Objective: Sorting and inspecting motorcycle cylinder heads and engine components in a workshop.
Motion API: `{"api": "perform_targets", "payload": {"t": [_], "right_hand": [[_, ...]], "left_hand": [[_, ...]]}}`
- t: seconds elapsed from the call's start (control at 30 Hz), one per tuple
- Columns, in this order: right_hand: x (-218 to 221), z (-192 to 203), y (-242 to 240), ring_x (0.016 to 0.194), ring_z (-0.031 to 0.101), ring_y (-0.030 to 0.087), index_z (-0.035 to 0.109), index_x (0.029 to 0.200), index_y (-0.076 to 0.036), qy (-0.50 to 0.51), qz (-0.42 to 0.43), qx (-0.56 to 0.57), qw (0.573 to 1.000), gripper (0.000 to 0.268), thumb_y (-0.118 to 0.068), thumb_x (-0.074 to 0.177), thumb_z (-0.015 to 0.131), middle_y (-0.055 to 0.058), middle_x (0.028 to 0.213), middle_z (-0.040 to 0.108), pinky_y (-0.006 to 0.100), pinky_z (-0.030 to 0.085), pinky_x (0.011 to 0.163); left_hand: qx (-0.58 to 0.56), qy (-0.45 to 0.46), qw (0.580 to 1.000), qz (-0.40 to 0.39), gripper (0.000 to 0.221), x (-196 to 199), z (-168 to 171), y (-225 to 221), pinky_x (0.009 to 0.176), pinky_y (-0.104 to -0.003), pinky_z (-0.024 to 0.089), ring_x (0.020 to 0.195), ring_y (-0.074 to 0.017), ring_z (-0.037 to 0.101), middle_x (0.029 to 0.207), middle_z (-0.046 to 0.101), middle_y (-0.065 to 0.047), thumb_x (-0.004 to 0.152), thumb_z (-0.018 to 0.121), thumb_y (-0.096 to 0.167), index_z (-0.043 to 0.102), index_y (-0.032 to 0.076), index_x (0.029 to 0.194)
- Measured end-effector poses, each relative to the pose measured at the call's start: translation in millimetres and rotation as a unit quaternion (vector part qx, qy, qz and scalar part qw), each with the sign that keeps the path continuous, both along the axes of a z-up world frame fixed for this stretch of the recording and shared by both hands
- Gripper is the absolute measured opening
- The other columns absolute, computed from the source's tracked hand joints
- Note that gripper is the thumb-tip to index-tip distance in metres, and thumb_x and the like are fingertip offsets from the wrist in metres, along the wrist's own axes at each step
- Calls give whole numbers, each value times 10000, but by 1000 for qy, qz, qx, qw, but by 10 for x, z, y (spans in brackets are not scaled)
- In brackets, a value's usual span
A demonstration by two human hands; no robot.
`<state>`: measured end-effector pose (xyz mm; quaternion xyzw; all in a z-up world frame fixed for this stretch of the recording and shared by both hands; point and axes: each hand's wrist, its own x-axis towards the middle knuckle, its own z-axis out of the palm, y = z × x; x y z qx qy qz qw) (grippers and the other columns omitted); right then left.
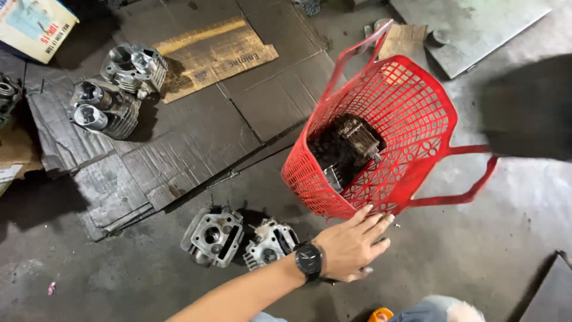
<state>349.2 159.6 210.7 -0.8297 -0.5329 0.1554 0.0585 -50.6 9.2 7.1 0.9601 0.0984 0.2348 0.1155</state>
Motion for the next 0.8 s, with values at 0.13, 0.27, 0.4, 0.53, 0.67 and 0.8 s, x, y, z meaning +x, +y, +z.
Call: {"api": "perform_targets", "payload": {"t": [0.13,0.27,0.4,0.53,0.67,0.8], "right_hand": [[-1242,-643,295,642,739,353,754,1037,69,-9,64,31,997,364,-209,804,778,204,801,747,524,630,605],[-2056,-1760,693,847,764,384,804,947,-40,-271,156,-98,945,367,-317,724,714,251,894,762,486,613,762],[-1505,-3706,1327,972,715,346,811,940,-143,-265,306,-132,905,357,-286,641,678,135,1131,710,479,600,776],[-1360,-3904,1434,1020,692,374,780,1086,-140,-183,419,-115,882,474,-501,796,680,176,1151,708,527,566,837],[-1727,-2454,1243,938,742,363,826,1012,-109,-302,234,-90,920,361,-405,877,669,166,1012,769,534,586,797],[-2114,-622,45,905,700,317,667,1243,82,26,423,239,874,299,-129,1032,663,203,1094,715,420,550,814]], "left_hand": [[-4,-34,999,-3,697,-210,36,-18,1252,-513,288,1395,-376,475,1537,449,-291,709,786,456,645,10,1225],[-21,-60,998,-1,628,-223,-38,-79,1250,-496,303,1338,-376,502,1529,455,-300,697,788,484,701,-27,1051],[-32,-82,996,-6,614,-156,-174,-126,1240,-478,336,1320,-363,518,1527,457,-302,660,793,479,728,-29,999],[-24,-54,998,5,642,-212,-149,29,1246,-484,341,1325,-367,518,1448,505,-250,653,792,471,728,-29,1051],[-44,-86,995,14,504,-232,-193,264,1228,-494,333,1363,-358,498,1511,508,-258,697,776,382,715,-22,992],[-196,-258,946,7,426,-407,-197,211,1168,-480,487,1394,-405,553,1476,532,-213,858,739,87,601,-6,1251]]}}
